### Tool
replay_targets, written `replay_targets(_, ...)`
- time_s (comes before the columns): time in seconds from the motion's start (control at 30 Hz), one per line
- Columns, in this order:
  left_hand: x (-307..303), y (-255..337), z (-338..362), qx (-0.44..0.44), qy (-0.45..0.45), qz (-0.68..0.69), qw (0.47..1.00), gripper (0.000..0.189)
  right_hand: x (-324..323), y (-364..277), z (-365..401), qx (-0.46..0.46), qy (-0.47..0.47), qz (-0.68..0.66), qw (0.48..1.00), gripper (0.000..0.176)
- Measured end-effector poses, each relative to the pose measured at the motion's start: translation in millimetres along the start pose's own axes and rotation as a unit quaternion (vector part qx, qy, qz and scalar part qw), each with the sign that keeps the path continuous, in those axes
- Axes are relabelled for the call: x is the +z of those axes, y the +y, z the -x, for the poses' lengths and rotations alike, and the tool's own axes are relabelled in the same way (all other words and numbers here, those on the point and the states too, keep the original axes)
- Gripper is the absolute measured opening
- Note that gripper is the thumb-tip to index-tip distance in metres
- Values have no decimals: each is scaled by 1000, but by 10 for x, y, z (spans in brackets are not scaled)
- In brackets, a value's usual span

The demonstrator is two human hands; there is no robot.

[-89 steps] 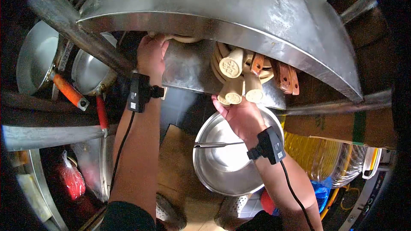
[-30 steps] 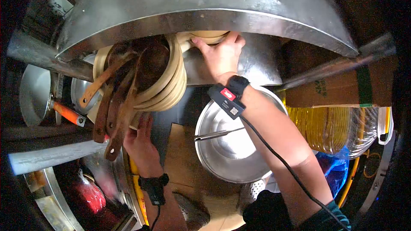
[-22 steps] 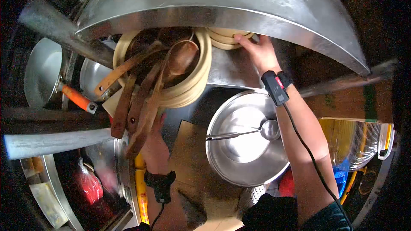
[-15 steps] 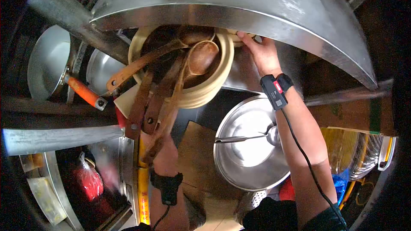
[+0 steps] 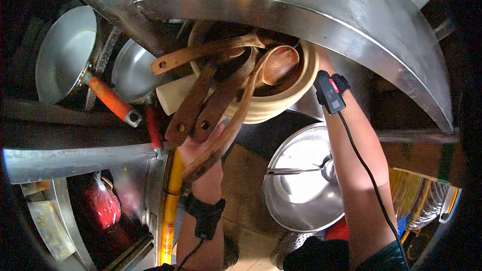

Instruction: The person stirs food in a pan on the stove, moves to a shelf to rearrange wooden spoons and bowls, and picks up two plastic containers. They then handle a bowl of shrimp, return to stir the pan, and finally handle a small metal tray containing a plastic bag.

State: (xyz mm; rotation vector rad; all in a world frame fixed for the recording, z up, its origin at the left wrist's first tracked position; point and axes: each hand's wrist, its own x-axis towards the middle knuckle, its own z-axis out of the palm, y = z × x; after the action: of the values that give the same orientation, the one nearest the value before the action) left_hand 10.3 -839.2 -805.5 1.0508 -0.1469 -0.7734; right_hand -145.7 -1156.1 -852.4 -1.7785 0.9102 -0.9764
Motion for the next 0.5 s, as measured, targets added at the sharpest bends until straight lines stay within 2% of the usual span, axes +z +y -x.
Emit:
replay_targets(0.03,32,3,-5,-3,8,42,999,25,6,86,-11,0,-1,-1,1000,38)
replay_targets(0.13,143,-21,-48,-4,15,85,996,25,-19,160,6,64,79,-22,995,39)
replay_targets(0.2,156,-70,-77,-3,10,85,996,25,7,52,37,59,53,-70,994,39)
replay_targets(0.27,73,-155,-147,66,-27,-165,984,29,-81,3,18,82,-9,42,996,37)
replay_targets(0.3,248,-63,-82,60,-5,-218,974,33,-125,-17,7,88,-42,98,990,36)
replay_targets(0.33,252,-90,-84,56,-13,-217,974,33,-197,-131,76,100,-54,132,985,35)
replay_targets(0.37,209,-106,-117,52,-11,-137,989,33,-259,-249,215,105,-57,159,980,33)
replay_targets(0.43,253,-86,-136,41,2,-2,999,31,-332,-713,655,108,22,49,993,30)
replay_targets(0.47,269,-64,-119,36,1,-4,999,31,-279,-867,917,104,50,-8,993,28)
replay_targets(0.5,289,-51,-119,58,-9,-87,994,31,-211,-992,1165,96,63,-40,993,27)
